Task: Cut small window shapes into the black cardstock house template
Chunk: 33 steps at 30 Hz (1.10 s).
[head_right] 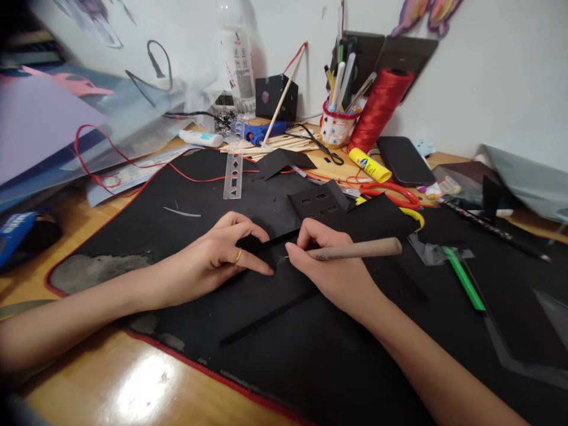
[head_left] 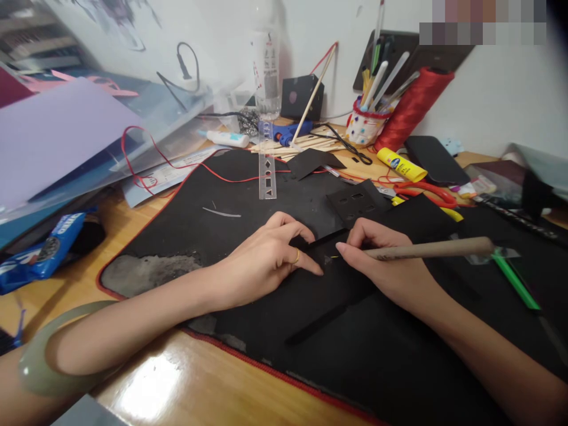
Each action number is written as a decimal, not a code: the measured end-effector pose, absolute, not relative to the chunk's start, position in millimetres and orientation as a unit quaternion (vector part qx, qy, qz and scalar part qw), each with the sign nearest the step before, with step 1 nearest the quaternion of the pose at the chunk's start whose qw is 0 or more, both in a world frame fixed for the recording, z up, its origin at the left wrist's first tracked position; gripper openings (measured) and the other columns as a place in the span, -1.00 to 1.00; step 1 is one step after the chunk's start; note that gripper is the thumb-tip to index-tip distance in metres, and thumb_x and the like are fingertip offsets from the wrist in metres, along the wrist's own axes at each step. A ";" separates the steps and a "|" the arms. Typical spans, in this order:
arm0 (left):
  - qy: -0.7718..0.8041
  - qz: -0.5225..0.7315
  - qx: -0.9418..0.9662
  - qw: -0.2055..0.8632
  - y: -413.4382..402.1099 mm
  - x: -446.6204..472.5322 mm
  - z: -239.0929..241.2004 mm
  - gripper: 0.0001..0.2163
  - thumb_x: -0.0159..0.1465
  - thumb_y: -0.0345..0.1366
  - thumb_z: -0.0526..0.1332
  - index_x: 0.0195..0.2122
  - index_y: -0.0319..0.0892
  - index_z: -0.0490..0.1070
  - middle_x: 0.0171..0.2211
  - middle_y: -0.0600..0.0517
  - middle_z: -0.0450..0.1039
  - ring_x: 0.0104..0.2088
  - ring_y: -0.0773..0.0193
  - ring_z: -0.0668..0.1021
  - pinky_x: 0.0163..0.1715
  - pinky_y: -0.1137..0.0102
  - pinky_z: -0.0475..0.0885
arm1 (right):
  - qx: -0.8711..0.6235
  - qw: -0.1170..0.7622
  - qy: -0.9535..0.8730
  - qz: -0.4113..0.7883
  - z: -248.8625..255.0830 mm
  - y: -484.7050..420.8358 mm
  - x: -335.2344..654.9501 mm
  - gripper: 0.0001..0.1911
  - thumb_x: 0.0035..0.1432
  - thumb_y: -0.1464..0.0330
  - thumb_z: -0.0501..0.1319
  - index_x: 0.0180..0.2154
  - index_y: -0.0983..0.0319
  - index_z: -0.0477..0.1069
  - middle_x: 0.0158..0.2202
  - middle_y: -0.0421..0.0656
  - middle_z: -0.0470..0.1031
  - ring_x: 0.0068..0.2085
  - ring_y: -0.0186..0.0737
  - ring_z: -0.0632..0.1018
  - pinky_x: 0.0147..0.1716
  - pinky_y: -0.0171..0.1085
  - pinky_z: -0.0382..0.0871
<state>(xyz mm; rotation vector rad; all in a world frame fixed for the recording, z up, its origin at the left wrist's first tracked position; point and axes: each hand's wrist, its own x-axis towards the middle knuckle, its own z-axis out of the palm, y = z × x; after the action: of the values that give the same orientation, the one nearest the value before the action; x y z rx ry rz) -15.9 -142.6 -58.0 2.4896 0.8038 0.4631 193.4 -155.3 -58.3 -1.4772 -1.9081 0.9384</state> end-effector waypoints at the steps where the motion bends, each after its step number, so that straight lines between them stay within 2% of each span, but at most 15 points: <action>1: 0.296 0.166 0.911 0.236 -142.8 -15.6 -58.0 -0.66 0.21 -0.53 0.00 -0.13 0.00 0.42 -0.10 0.01 0.22 -0.11 0.25 0.22 -0.08 0.33 0.26 | -0.548 0.272 -0.710 0.349 -58.5 -155.5 193.5 -0.73 0.07 0.29 0.11 -0.58 0.20 0.10 -0.59 -0.28 0.16 -0.56 -0.39 0.17 -0.59 -0.35 0.03; 4: 0.288 0.164 0.916 0.224 -142.7 -15.4 -58.4 -0.63 0.21 -0.54 -0.01 -0.08 0.01 0.39 -0.10 -0.01 0.21 -0.11 0.24 0.21 -0.07 0.29 0.25 | -0.542 0.272 -0.714 0.350 -59.2 -155.7 193.9 -0.73 0.06 0.30 0.11 -0.59 0.20 0.10 -0.59 -0.28 0.17 -0.56 -0.40 0.17 -0.59 -0.35 0.03; 9: 0.287 0.182 0.905 0.254 -141.2 -16.8 -58.4 -0.64 0.17 -0.60 0.02 -0.29 -0.02 0.50 -0.11 0.04 0.24 -0.10 0.27 0.23 -0.06 0.34 0.25 | -0.543 0.288 -0.715 0.333 -61.0 -155.2 193.8 -0.74 0.05 0.33 0.12 -0.60 0.21 0.10 -0.62 -0.28 0.16 -0.58 -0.42 0.17 -0.61 -0.37 0.03; 15: 0.292 0.158 0.912 0.241 -143.0 -14.4 -55.1 -0.62 0.19 -0.57 0.01 -0.08 -0.02 0.39 -0.10 -0.03 0.21 -0.11 0.24 0.22 -0.08 0.29 0.27 | -0.547 0.288 -0.713 0.331 -60.1 -155.4 192.5 -0.74 0.04 0.34 0.13 -0.60 0.22 0.11 -0.65 -0.31 0.11 -0.59 -0.44 0.16 -0.63 -0.39 0.01; 19: 0.288 0.163 0.906 0.265 -142.1 -13.8 -53.2 -0.66 0.19 -0.59 0.02 -0.28 -0.05 0.50 -0.12 0.00 0.23 -0.10 0.27 0.23 -0.07 0.34 0.25 | -0.558 0.293 -0.706 0.324 -58.8 -156.3 191.6 -0.73 0.03 0.34 0.14 -0.62 0.21 0.10 -0.66 -0.31 0.09 -0.60 -0.43 0.16 -0.63 -0.39 0.01; 24: 0.309 0.186 0.883 0.300 -140.0 -15.3 -54.5 -0.74 0.17 -0.56 0.10 -0.43 -0.09 0.51 -0.14 0.04 0.26 -0.10 0.31 0.25 -0.07 0.38 0.24 | -0.530 0.259 -0.732 0.342 -59.1 -157.4 192.0 -0.75 0.04 0.31 0.14 -0.59 0.21 0.12 -0.63 -0.30 0.16 -0.58 -0.42 0.20 -0.61 -0.39 0.05; 28: 0.315 0.182 0.880 0.305 -139.5 -14.7 -55.0 -0.78 0.20 -0.52 0.10 -0.42 -0.11 0.49 -0.14 0.05 0.27 -0.10 0.31 0.26 -0.07 0.38 0.23 | -0.526 0.248 -0.733 0.352 -59.4 -157.7 192.1 -0.74 0.04 0.30 0.14 -0.59 0.21 0.11 -0.61 -0.29 0.20 -0.57 -0.41 0.21 -0.60 -0.38 0.07; 33: 0.329 0.177 0.883 0.286 -138.7 -15.2 -55.9 -0.86 0.20 -0.44 0.13 -0.30 -0.12 0.45 -0.13 0.04 0.25 -0.09 0.30 0.25 -0.03 0.35 0.21 | -0.526 0.251 -0.728 0.360 -58.5 -157.7 191.4 -0.74 0.03 0.32 0.14 -0.60 0.21 0.11 -0.61 -0.29 0.21 -0.57 -0.40 0.21 -0.59 -0.37 0.07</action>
<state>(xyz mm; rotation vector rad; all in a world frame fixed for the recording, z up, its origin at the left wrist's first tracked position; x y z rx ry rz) -15.2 -138.7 -55.9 2.3595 0.8784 0.4733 191.4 -157.7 -58.5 -1.4316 -1.9822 0.9810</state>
